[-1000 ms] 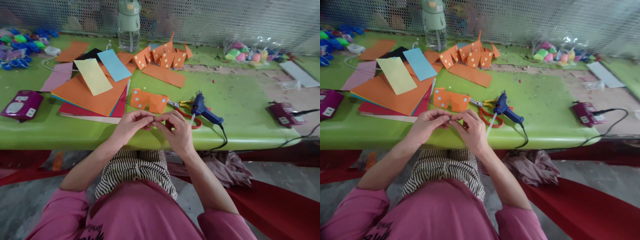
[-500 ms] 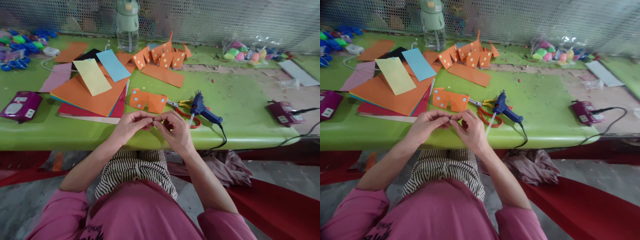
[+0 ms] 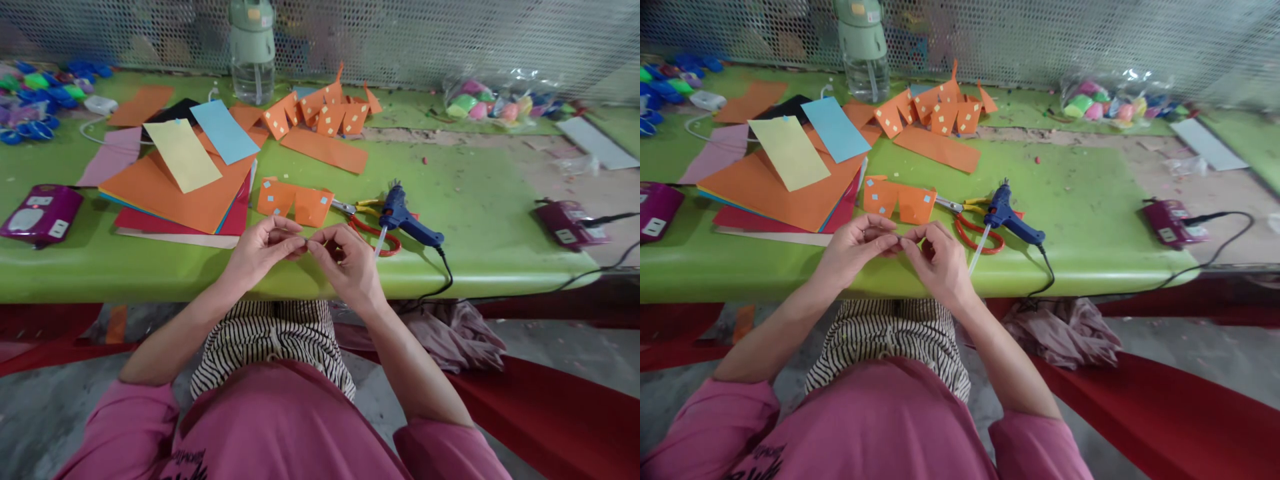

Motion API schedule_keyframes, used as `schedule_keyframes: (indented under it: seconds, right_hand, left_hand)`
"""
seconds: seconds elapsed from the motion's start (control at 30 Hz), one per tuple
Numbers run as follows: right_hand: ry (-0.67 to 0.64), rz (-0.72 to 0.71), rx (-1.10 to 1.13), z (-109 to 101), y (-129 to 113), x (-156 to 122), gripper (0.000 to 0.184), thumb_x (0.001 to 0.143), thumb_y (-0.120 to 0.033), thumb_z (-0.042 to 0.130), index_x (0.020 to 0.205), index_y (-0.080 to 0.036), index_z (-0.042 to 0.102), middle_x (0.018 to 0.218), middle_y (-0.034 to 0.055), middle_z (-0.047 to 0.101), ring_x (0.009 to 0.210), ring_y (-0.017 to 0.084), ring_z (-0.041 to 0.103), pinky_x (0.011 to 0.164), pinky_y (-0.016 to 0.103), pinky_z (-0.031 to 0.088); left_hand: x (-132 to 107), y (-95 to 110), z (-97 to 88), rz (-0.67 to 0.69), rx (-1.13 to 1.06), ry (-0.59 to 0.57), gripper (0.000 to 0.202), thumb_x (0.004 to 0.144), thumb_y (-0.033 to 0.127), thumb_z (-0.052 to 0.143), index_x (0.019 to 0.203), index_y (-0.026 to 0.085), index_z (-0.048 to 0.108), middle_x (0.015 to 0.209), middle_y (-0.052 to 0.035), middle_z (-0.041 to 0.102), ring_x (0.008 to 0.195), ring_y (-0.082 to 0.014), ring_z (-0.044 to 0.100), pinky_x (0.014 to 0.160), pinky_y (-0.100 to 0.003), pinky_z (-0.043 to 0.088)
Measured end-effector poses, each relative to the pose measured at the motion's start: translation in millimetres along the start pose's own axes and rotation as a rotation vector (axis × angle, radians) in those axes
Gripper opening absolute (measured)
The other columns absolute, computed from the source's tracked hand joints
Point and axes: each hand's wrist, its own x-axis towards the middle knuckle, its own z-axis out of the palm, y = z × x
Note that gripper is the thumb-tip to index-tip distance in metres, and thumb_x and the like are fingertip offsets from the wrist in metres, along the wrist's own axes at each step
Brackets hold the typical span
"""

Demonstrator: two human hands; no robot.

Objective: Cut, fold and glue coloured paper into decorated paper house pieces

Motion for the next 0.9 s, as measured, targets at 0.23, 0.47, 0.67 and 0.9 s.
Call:
schedule_keyframes:
  seconds: [0.23,0.47,0.67,0.9]
  right_hand:
    - [-0.011,0.061,0.109,3.7,0.8,-2.0,0.013,0.093,-0.030,0.063,0.086,-0.019,0.063,0.084,0.0004,0.063,0.065,0.009,0.051,0.057,0.024,0.041]
    - [-0.033,0.100,0.175,-1.6,6.8,0.8,0.022,0.092,-0.041,0.066,0.089,-0.020,0.069,0.084,0.0012,0.065,0.071,0.011,0.054,0.059,0.025,0.043]
    - [-0.109,0.291,0.442,-0.3,4.4,2.6,0.035,0.083,-0.054,0.074,0.088,-0.020,0.066,0.074,-0.0022,0.061,0.060,0.009,0.047,0.048,0.022,0.035]
    - [-0.166,0.437,0.678,3.0,5.1,4.0,0.037,0.077,-0.052,0.081,0.084,-0.020,0.063,0.065,-0.0061,0.055,0.048,0.004,0.034,0.040,0.019,0.025]
  left_hand:
    - [1.0,0.2,-1.6,-0.023,-0.028,-0.020,0.030,0.080,0.042,0.080,0.090,0.017,0.068,0.080,-0.0019,0.076,0.078,-0.0156,0.074,0.075,-0.028,0.061]
    - [3.1,4.8,-2.5,-0.072,-0.016,-0.105,0.034,0.079,0.048,0.079,0.087,0.018,0.065,0.083,-0.0031,0.076,0.082,-0.0169,0.075,0.068,-0.025,0.059]
    - [3.4,3.7,-5.2,-0.086,-0.027,-0.155,0.035,0.078,0.048,0.079,0.088,0.018,0.065,0.084,-0.0029,0.076,0.080,-0.0169,0.075,0.065,-0.024,0.057]
    - [2.4,4.8,-7.2,-0.111,-0.045,-0.194,0.032,0.079,0.046,0.079,0.087,0.018,0.065,0.083,-0.0020,0.075,0.079,-0.0159,0.074,0.066,-0.024,0.057]
